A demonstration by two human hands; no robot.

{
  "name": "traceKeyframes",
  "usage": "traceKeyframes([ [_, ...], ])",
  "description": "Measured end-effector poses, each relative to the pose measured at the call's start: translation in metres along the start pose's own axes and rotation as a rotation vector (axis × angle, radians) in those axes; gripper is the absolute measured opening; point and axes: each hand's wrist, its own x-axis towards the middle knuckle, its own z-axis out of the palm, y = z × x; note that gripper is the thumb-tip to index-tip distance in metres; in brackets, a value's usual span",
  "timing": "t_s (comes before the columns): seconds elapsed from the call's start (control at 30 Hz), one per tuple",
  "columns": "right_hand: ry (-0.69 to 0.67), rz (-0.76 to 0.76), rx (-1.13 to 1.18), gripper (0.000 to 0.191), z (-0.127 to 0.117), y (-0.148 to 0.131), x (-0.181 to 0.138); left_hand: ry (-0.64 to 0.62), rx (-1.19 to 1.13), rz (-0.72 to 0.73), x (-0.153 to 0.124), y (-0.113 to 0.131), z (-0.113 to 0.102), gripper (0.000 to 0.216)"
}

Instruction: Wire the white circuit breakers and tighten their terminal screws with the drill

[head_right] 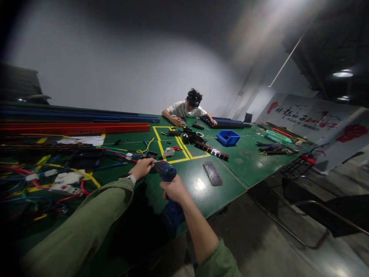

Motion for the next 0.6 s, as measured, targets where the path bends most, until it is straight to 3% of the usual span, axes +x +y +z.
traceKeyframes([
  [0.23, 0.012, -0.022, 0.007, 0.023, 0.0006, 0.0005, -0.0003, 0.020, -0.002, 0.018, 0.0005, -0.0038, 0.0024, 0.027],
  [0.6, -0.007, -0.041, -0.015, 0.018, 0.0018, 0.0044, 0.0030, 0.021, -0.012, 0.021, -0.0016, -0.0005, -0.0030, 0.029],
])
